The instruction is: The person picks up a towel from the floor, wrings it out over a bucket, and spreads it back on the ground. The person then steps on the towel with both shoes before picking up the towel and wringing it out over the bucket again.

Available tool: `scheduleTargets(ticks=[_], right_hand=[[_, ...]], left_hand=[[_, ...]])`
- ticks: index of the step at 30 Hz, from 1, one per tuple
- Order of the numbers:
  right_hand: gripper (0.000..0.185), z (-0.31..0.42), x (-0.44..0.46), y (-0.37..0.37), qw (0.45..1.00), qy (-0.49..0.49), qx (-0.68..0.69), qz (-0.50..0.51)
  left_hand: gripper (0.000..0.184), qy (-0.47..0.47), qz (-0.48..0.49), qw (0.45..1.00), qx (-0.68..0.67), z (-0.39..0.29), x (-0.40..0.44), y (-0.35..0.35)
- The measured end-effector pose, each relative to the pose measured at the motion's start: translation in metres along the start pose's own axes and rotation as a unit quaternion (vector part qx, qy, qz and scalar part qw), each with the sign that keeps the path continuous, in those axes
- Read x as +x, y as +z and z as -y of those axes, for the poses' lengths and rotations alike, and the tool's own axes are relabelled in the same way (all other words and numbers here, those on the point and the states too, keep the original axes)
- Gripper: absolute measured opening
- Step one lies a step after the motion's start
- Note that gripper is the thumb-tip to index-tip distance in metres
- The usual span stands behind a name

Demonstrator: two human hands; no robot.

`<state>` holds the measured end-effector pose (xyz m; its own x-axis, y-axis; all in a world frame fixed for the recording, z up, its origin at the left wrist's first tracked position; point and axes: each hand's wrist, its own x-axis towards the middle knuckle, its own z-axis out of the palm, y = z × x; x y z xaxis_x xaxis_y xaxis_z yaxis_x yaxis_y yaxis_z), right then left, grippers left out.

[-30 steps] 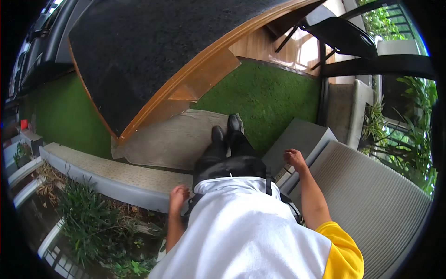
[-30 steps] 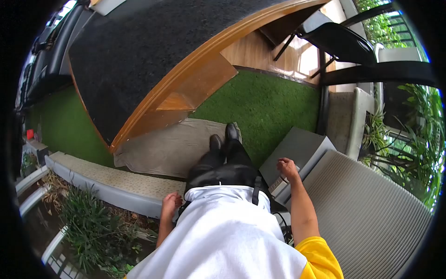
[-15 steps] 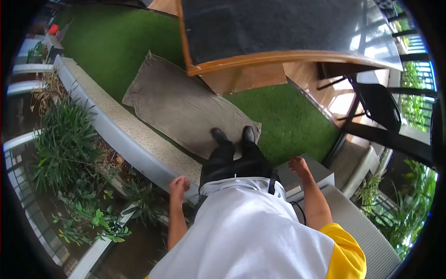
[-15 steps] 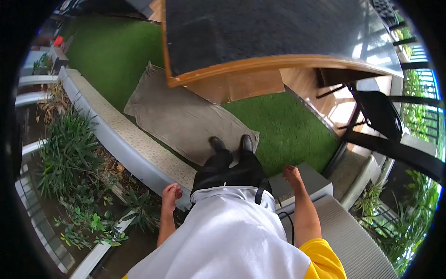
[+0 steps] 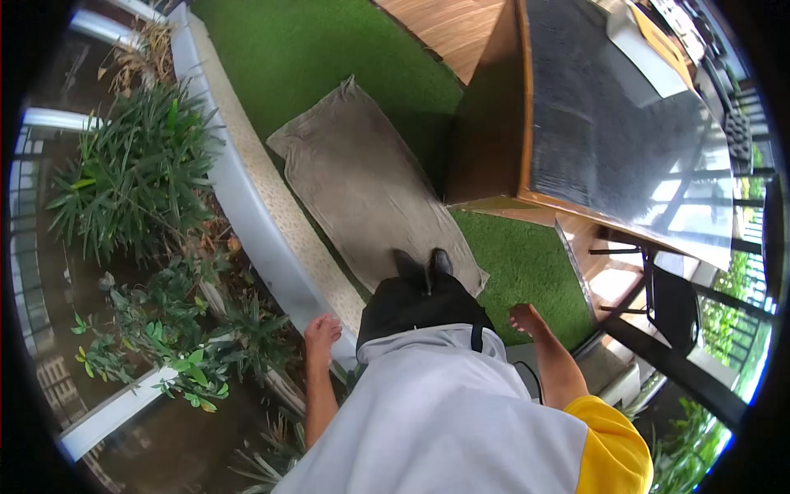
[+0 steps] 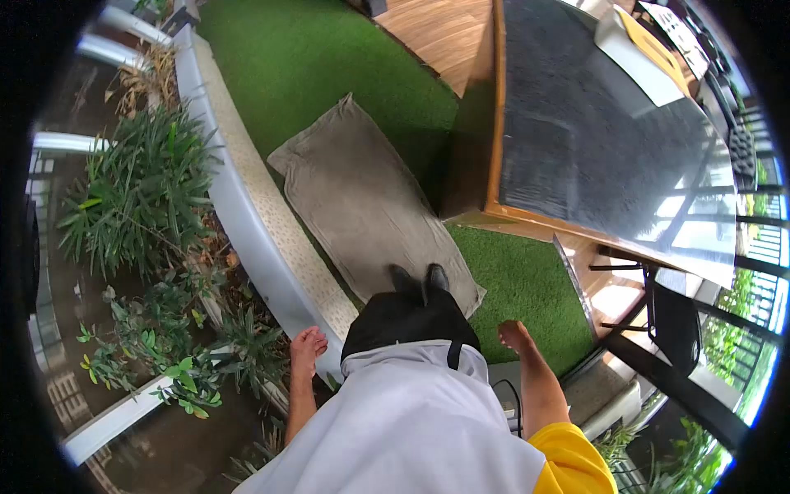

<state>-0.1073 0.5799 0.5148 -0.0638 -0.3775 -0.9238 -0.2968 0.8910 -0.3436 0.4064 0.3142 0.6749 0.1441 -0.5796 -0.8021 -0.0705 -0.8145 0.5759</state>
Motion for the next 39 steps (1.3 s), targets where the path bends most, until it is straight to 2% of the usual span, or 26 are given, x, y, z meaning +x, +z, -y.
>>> scheduleTargets(ticks=[3,5,6,8,10,11,12,16,18,21,24,26,27,28,31,32,34,35,36,37,39], right_hand=[[0.01,0.047,0.02,-0.015,0.997,0.025,0.069,0.021],[0.01,0.037,0.072,-0.013,0.984,-0.094,-0.133,0.073],[0.01,0.033,0.095,-0.018,0.956,-0.15,-0.232,0.101],[0.01,0.066,0.094,-0.019,0.944,-0.28,-0.11,0.136],[0.01,0.121,0.086,-0.016,0.971,-0.203,0.007,0.127],[0.01,0.169,0.062,-0.015,0.992,-0.058,0.058,0.098],[0.01,0.202,0.043,-0.014,0.988,0.091,0.108,0.066],[0.008,0.253,0.041,-0.027,0.996,0.031,-0.056,0.067],[0.008,0.276,0.05,-0.031,0.995,0.031,-0.078,0.061],[0.01,0.309,0.067,-0.03,0.997,0.065,0.006,0.03],[0.012,0.328,0.096,-0.013,0.982,0.074,0.174,-0.008],[0.014,0.293,0.164,0.001,0.983,0.063,0.172,0.013],[0.016,0.299,0.171,0.003,0.983,0.058,0.172,0.023],[0.019,0.309,0.182,0.006,0.984,0.043,0.172,-0.029],[0.019,0.358,0.191,-0.009,0.953,0.013,0.302,0.029],[0.019,0.342,0.228,-0.008,0.948,-0.025,0.318,0.02],[0.017,0.366,0.243,-0.026,0.968,-0.06,0.244,-0.022],[0.017,0.379,0.247,-0.035,0.975,-0.074,0.206,-0.043],[0.018,0.41,0.232,-0.056,0.981,-0.04,0.188,0.001],[0.018,0.432,0.227,-0.069,0.98,-0.034,0.193,-0.016],[0.017,0.467,0.226,-0.094,0.977,-0.023,0.206,-0.049]], left_hand=[[0.027,-0.028,-0.025,0.998,-0.04,-0.003,0.008,-0.019],[0.027,-0.036,-0.038,0.997,-0.064,-0.016,0.026,-0.026],[0.027,-0.035,-0.045,0.996,-0.073,-0.023,0.037,-0.03],[0.028,-0.036,-0.052,0.994,-0.085,-0.034,0.045,-0.035],[0.028,-0.024,-0.05,0.994,-0.095,-0.062,0.059,-0.032],[0.027,-0.019,-0.052,0.994,-0.094,-0.076,0.066,-0.028],[0.026,-0.017,-0.055,0.994,-0.092,-0.088,0.072,-0.023],[0.025,-0.02,-0.078,0.993,-0.082,-0.123,0.092,-0.013],[0.025,-0.033,-0.094,0.991,-0.088,-0.127,0.102,-0.017],[0.026,-0.066,-0.113,0.987,-0.092,-0.123,0.105,-0.032],[0.026,-0.1,-0.13,0.982,-0.092,-0.12,0.106,-0.048],[0.026,-0.082,-0.131,0.98,-0.126,-0.123,0.114,-0.053],[0.026,-0.074,-0.13,0.978,-0.143,-0.12,0.118,-0.058],[0.026,-0.08,-0.126,0.977,-0.153,-0.122,0.126,-0.062],[0.026,-0.013,-0.088,0.994,-0.06,-0.161,0.122,-0.054],[0.027,0.043,-0.082,0.99,-0.109,-0.157,0.133,-0.052],[0.028,0.22,-0.03,0.969,0.109,-0.13,0.174,-0.068],[0.028,0.203,-0.032,0.976,0.068,-0.136,0.184,-0.061],[0.028,0.186,-0.036,0.982,0.025,-0.142,0.194,-0.054],[0.028,0.094,-0.055,0.993,-0.043,-0.159,0.201,-0.045],[0.027,-0.091,-0.09,0.976,-0.177,-0.203,0.221,-0.025]])
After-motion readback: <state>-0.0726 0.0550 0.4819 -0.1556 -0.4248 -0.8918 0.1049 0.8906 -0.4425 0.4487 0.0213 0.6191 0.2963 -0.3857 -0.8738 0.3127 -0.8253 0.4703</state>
